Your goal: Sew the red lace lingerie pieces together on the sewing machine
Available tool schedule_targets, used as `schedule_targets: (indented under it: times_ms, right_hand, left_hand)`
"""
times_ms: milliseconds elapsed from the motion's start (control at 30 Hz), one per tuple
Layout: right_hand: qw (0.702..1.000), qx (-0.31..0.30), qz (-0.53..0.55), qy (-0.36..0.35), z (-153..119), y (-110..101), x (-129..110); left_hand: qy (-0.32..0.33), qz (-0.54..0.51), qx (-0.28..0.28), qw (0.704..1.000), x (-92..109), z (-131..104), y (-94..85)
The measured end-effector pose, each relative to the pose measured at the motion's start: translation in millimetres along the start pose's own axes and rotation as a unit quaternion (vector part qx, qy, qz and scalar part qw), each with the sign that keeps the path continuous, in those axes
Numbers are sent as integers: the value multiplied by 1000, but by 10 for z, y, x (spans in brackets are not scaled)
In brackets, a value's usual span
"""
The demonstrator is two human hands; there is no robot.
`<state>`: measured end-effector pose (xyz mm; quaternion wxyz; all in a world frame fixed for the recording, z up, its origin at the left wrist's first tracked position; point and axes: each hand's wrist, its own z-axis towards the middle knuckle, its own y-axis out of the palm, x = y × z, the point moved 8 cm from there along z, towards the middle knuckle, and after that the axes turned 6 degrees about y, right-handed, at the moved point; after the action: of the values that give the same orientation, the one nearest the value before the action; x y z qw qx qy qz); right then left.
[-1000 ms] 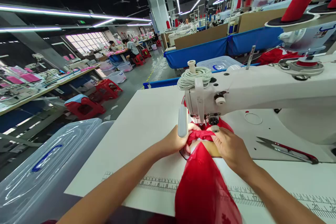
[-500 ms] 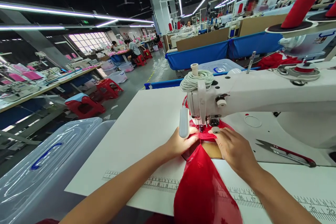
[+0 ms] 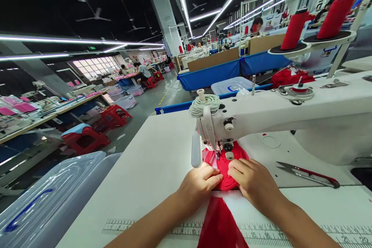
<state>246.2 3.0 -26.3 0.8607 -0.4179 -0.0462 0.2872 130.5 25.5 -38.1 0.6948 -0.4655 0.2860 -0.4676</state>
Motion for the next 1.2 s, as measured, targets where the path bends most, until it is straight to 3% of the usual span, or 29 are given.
schedule_targets:
  times_ms: [200, 333, 467, 700, 1200]
  right_hand:
    - [1000, -18, -7, 9, 36, -9, 24]
    - [999, -25, -14, 25, 2, 39, 62]
    - [999, -17, -32, 19, -18, 44, 55]
    - [999, -29, -31, -4, 38, -1, 23]
    - [999, -24, -35, 0, 30, 28, 63]
  left_hand:
    - [6, 2, -12, 1000, 164, 28, -189]
    - [0, 36, 40, 999, 204, -1, -295]
    - [-6, 74, 79, 994, 217, -37, -283]
    - [-8, 79, 97, 992, 252, -34, -290]
    - [3, 91, 62, 994, 254, -17, -245]
